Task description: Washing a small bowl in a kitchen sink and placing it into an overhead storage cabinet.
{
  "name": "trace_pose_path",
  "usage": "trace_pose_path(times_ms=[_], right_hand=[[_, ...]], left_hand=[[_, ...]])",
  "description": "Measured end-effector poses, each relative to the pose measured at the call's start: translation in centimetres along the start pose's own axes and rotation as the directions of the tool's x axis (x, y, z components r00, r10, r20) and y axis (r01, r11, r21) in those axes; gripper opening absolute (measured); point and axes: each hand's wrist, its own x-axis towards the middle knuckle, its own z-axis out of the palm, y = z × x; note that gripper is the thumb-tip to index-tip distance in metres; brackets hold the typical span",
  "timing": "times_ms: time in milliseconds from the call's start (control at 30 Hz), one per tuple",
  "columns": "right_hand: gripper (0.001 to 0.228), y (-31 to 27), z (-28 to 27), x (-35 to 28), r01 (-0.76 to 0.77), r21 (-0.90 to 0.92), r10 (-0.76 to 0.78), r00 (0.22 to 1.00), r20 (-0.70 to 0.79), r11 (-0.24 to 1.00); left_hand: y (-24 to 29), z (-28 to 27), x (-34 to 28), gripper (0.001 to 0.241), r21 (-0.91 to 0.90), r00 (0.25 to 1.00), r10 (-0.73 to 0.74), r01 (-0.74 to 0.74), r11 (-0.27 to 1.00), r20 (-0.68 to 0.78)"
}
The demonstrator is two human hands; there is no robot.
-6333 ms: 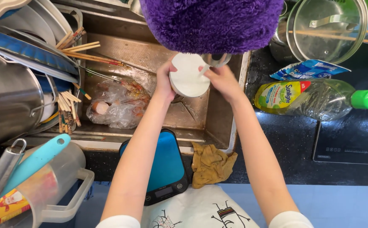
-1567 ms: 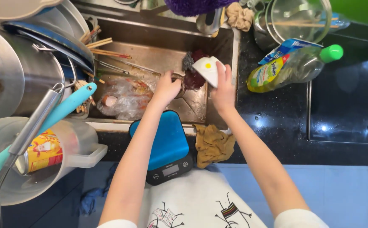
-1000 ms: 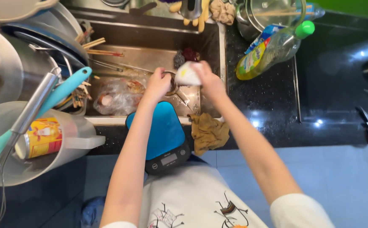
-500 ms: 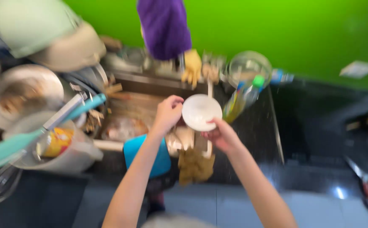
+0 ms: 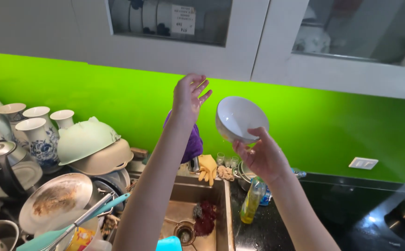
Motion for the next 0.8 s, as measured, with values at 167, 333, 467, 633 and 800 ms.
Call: trace_pose_path(times_ms=[167,333,467,633,800], right_hand=[[0.080,-1.3,-0.4,-0.4,0.051,0.013,-0.050,0.998,-0.042,0.999],[0.082,-1.6,-0.8,-2.0,0.045,0.044,-0.041,0.994,-0.102,0.998],[0.083,-2.9,-2.2,-2.7,0.071,-0.054,-0.077,0.989,-0.124,0.996],[0.086,-3.3,-2.2,-2.5,0.047,-0.051,-0.051,0.996,-0.077,0.998],[0.083,-3.9,1.9,-3.0,0.062,-0.131,-0.072,0.995,-0.069,0.989]], left_hand=[[0.2,3.3,2.6,0.050,-0.143,0.972,-0.076,0.045,0.989,-0.221],[2.2,5.7,2.5,0.047,-0.267,0.949,-0.163,0.089,0.960,-0.269],[2.8,5.9,0.1,0.052,-0.232,0.919,-0.160,0.078,0.969,-0.361],[3.2,0.7,-3.1,0.066,-0.123,0.941,-0.092,0.054,0.991,-0.326],[5.2,-4.6,-6.8,0.031,-0.132,0.993,-0.042,0.027,0.991,-0.109]])
